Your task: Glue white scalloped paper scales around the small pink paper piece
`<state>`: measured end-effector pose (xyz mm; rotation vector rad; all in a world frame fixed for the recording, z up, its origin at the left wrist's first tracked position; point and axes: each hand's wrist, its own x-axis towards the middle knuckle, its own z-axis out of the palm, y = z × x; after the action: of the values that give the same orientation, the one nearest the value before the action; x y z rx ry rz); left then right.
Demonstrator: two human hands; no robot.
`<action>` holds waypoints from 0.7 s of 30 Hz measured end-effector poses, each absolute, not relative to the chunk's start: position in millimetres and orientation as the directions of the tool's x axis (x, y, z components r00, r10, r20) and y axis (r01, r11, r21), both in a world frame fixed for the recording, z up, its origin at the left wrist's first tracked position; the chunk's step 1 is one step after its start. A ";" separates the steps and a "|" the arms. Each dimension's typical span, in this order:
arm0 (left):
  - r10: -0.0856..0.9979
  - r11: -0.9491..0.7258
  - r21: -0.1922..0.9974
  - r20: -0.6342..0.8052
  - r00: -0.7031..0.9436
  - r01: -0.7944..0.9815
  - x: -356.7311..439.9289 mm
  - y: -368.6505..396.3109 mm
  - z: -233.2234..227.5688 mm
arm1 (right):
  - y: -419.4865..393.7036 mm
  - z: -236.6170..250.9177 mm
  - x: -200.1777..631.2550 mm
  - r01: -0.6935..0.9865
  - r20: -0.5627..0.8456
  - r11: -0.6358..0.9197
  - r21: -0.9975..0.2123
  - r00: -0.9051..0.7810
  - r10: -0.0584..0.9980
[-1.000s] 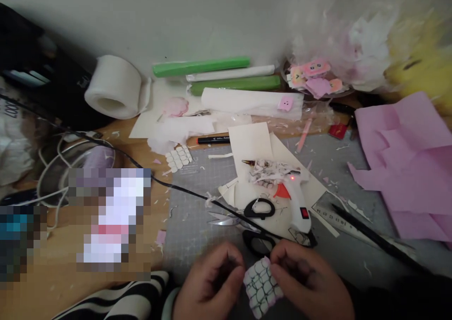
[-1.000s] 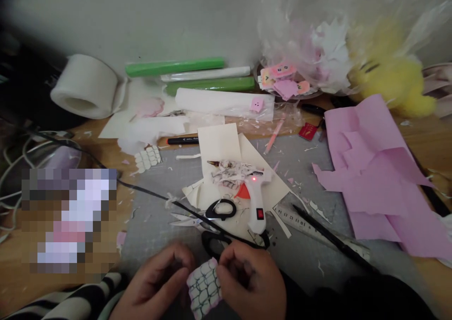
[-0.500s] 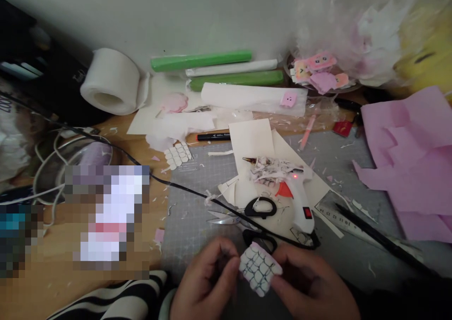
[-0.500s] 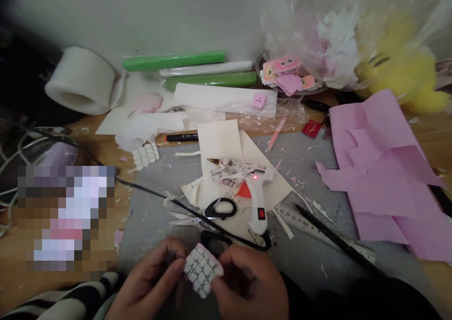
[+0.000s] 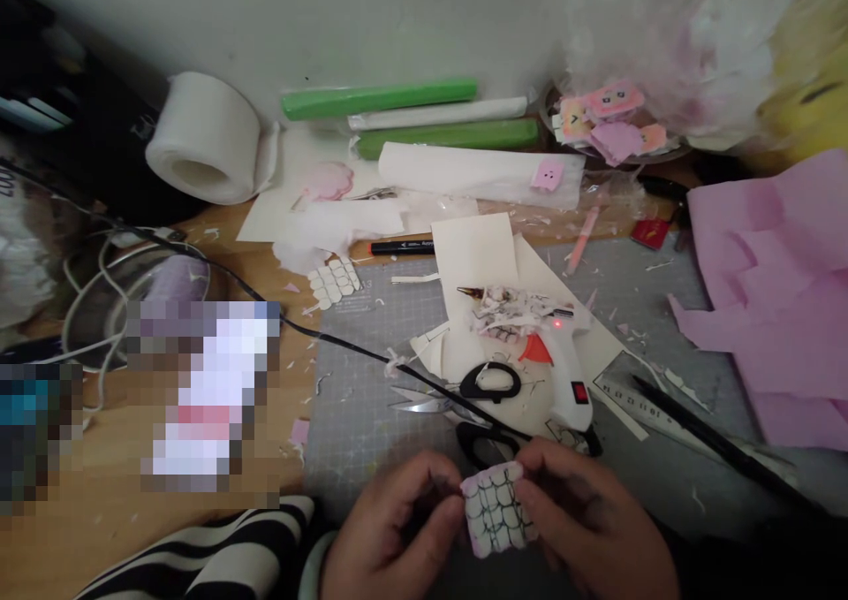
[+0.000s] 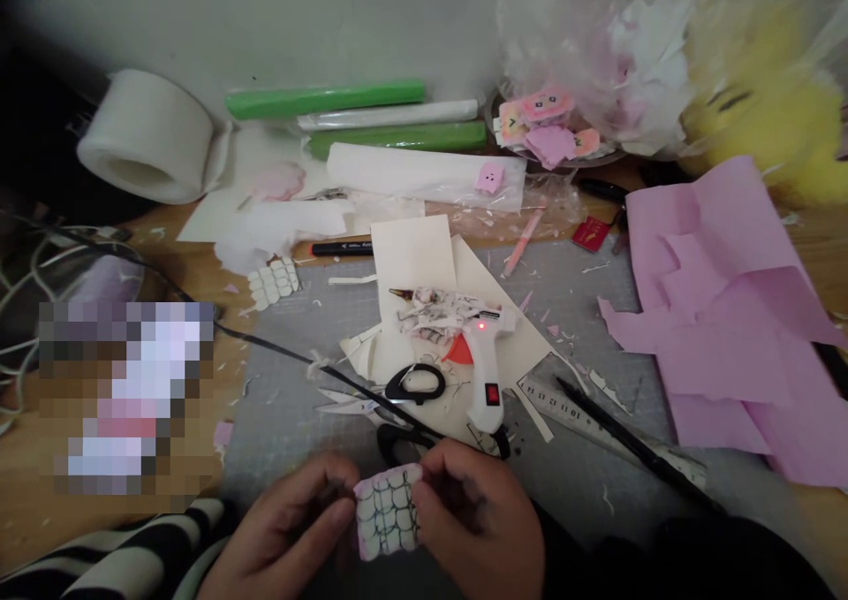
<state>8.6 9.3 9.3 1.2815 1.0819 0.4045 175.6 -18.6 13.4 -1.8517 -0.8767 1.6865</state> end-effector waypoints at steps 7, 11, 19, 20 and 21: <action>0.779 0.196 0.894 -0.391 0.490 0.402 10.0 12.6 9.6 | -17.1 16.3 176.6 0.139 -0.673 -0.669 -0.730 0.023 0.739; 0.782 0.096 0.875 -0.361 0.509 0.474 8.2 10.9 8.2 | -19.3 12.9 181.7 0.193 -0.605 -0.584 -0.789 -0.073 0.793; 0.847 -0.053 0.870 -0.220 0.483 0.490 7.2 7.0 3.6 | -21.8 8.8 183.9 0.187 -0.613 -0.587 -0.788 -0.145 0.777; 0.846 -0.053 0.882 -0.210 0.491 0.469 7.2 6.7 1.6 | -21.8 9.8 182.5 0.172 -0.625 -0.604 -0.778 -0.111 0.773; 0.846 -0.050 0.892 -0.201 0.494 0.449 7.1 6.3 -0.5 | -21.7 10.9 180.9 0.156 -0.637 -0.622 -0.767 -0.071 0.768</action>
<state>7.1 6.3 -0.5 1.6806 1.1169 0.4697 180.9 -21.7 10.9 -1.7454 -0.9907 1.7399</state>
